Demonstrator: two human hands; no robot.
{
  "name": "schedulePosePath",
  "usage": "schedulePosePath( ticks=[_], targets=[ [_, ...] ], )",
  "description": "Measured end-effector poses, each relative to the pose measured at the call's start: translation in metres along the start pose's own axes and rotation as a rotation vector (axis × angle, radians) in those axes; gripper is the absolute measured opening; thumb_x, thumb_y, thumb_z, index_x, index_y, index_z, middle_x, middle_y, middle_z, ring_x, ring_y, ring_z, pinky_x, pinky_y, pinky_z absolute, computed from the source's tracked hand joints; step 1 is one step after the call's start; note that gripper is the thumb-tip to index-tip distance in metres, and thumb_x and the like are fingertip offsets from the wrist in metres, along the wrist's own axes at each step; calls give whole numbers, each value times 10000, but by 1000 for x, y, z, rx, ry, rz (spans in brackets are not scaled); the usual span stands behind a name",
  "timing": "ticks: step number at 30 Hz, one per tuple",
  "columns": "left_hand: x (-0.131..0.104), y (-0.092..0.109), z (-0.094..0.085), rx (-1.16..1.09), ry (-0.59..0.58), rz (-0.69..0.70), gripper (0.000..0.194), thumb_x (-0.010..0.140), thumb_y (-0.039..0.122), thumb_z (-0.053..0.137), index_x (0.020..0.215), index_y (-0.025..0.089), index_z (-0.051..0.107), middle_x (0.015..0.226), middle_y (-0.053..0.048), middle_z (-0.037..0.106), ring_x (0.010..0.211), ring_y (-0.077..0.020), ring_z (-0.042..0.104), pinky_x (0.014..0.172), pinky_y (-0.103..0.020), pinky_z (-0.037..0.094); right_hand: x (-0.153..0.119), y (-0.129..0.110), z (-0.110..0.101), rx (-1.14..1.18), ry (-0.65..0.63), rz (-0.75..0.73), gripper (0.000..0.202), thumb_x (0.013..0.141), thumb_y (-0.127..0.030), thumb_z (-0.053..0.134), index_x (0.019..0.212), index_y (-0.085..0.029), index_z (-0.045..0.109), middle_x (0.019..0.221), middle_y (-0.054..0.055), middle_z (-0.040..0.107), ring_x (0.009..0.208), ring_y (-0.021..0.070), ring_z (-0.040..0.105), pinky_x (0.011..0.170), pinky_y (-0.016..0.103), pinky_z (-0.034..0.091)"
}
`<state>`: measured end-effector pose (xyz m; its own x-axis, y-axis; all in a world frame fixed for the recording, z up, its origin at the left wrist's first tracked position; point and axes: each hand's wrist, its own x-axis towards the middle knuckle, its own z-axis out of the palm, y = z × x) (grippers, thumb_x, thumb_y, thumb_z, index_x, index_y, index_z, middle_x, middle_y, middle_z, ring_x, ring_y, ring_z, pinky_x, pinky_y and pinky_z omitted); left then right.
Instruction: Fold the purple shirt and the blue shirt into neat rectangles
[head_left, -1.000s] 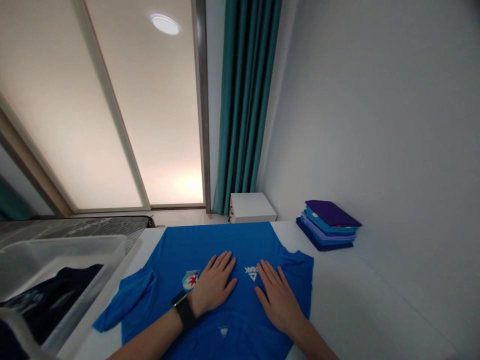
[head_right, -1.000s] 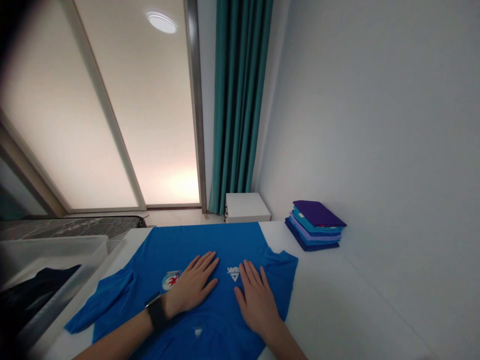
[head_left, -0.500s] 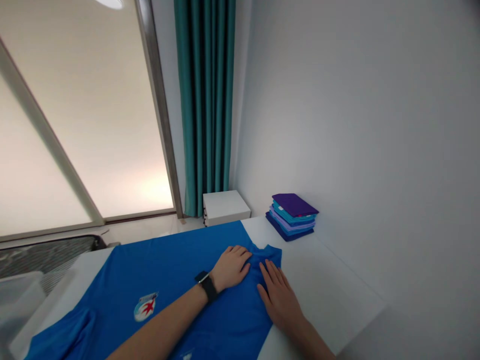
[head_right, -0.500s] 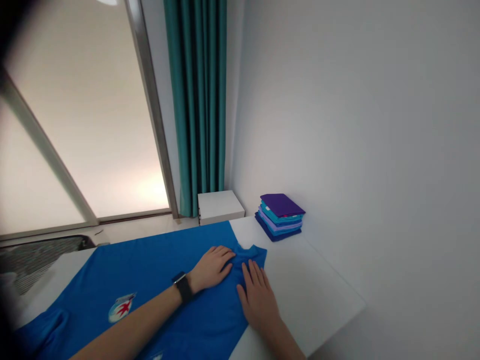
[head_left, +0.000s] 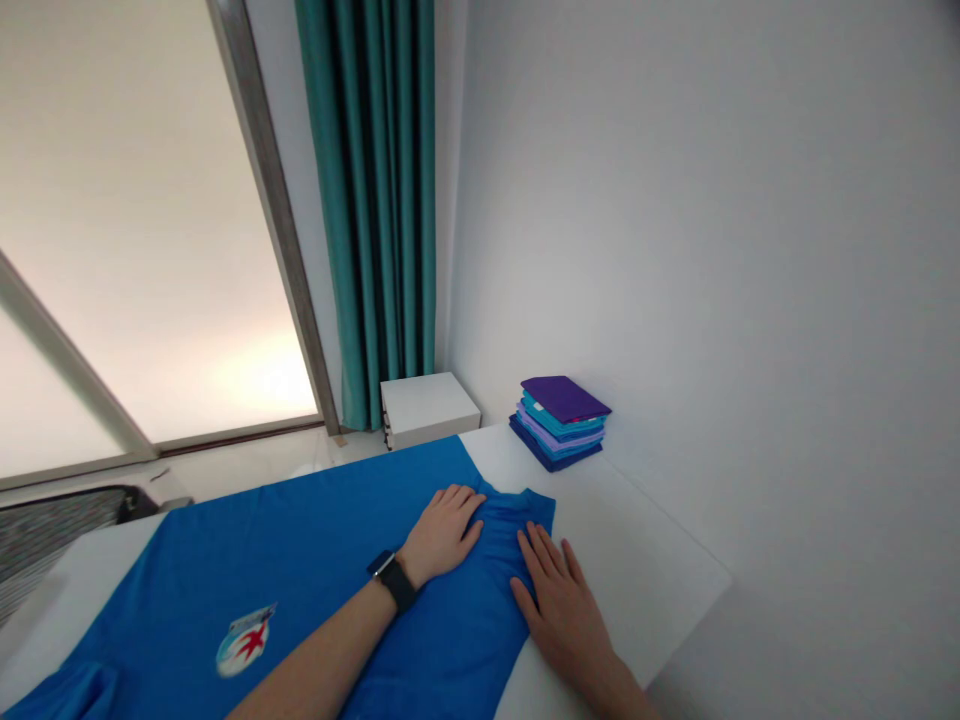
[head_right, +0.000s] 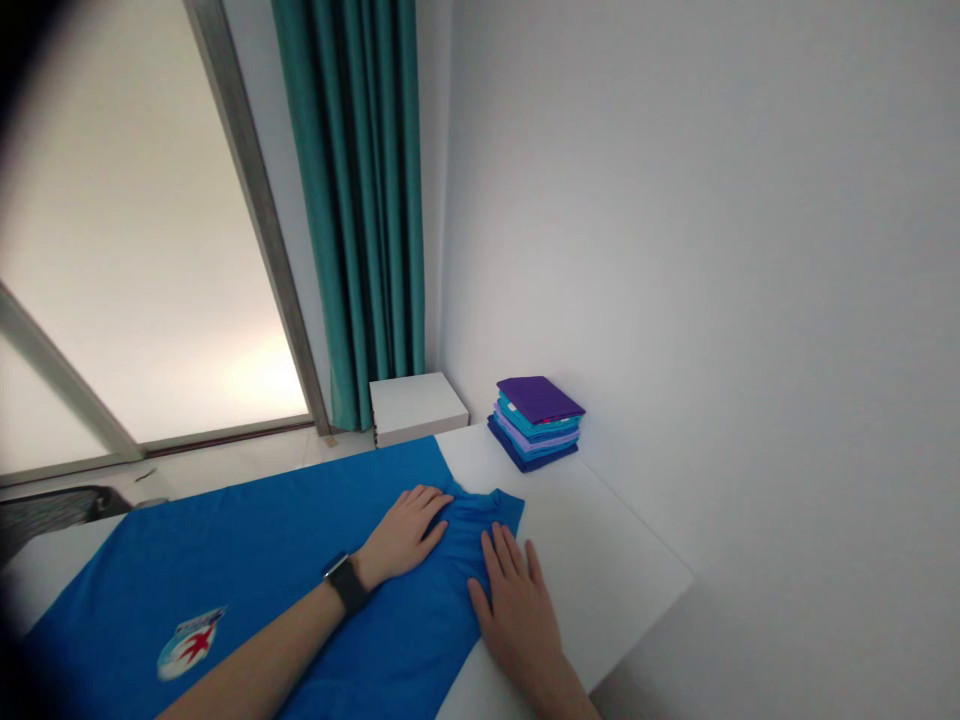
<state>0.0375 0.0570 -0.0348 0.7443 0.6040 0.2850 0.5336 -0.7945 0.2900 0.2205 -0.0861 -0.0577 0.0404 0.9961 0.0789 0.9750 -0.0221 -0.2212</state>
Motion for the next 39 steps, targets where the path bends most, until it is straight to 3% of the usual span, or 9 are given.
schedulePosePath(
  ticks=[9, 14, 18, 22, 26, 30, 34, 36, 39],
  targets=[
    [0, -2, 0, -27, 6, 27, 307, 955, 294, 435, 1220, 223, 571, 1187, -83, 580, 1099, -250, 502, 950, -423, 389, 47, 48, -2, 26, 206, 177, 521, 957, -331, 317, 1411, -103, 436, 1403, 166, 488, 1323, 275, 410, 1093, 438, 325],
    [0, -1, -1, -26, 1, 23, 288, 957, 288, 440, 1197, 222, 585, 1166, -76, 585, 1091, -246, 506, 938, -415, 397, 67, 48, -8, -85, 263, 234, 336, 934, -286, 404, 1186, -146, 578, 1180, 151, 581, 1130, 282, 520, 980, 415, 381],
    [0, -1, -3, -60, 3, 10, 290, 959, 293, 435, 1187, 214, 595, 1163, -77, 595, 1084, -246, 513, 939, -427, 400, 69, 46, -6, -84, 302, 212, 173, 909, -216, 418, 968, -181, 578, 1059, 123, 590, 1025, 262, 537, 893, 378, 398],
    [4, -6, -3, -249, 34, -45, 281, 961, 307, 419, 1127, 211, 625, 1124, -78, 642, 1048, -237, 545, 935, -418, 411, 70, 52, -4, 62, 361, 204, 144, 908, -208, 377, 908, -204, 520, 919, 88, 624, 920, 248, 565, 838, 374, 401],
    [11, -18, -2, -662, 89, -188, 304, 941, 381, 438, 1047, 185, 645, 1005, -82, 683, 941, -212, 607, 896, -380, 453, 78, 52, -10, 381, 421, 214, 157, 881, -269, 378, 971, -211, 493, 808, 37, 621, 753, 215, 601, 732, 343, 442],
    [18, -28, -5, -1215, 31, -393, 406, 876, 497, 530, 1063, 144, 603, 827, -64, 667, 703, -168, 630, 646, -298, 500, 92, 33, -26, 571, 515, 195, 268, 850, -333, 414, 1065, -197, 500, 735, 0, 589, 684, 201, 598, 682, 332, 480],
    [18, -33, -11, -1482, -80, -529, 425, 901, 509, 512, 1088, 132, 573, 785, -77, 680, 693, -176, 670, 667, -304, 524, 92, -15, -50, 674, 533, 63, 272, 862, -314, 451, 1089, -180, 517, 884, 60, 646, 826, 202, 636, 790, 343, 505],
    [15, -36, -14, -1525, -154, -564, 466, 927, 535, 445, 1131, 132, 556, 789, -80, 685, 705, -188, 679, 664, -307, 526, 84, -43, -59, 723, 472, -76, 260, 873, -275, 464, 1112, -195, 525, 960, 67, 653, 907, 192, 640, 858, 335, 495],
    [10, -40, -20, -1435, -199, -578, 550, 930, 600, 373, 1210, 159, 547, 832, -49, 682, 611, -145, 619, 546, -246, 466, 72, -66, -63, 811, 240, -271, 321, 882, -266, 504, 1199, -217, 508, 912, 22, 667, 913, 171, 653, 880, 312, 487]
  ],
)
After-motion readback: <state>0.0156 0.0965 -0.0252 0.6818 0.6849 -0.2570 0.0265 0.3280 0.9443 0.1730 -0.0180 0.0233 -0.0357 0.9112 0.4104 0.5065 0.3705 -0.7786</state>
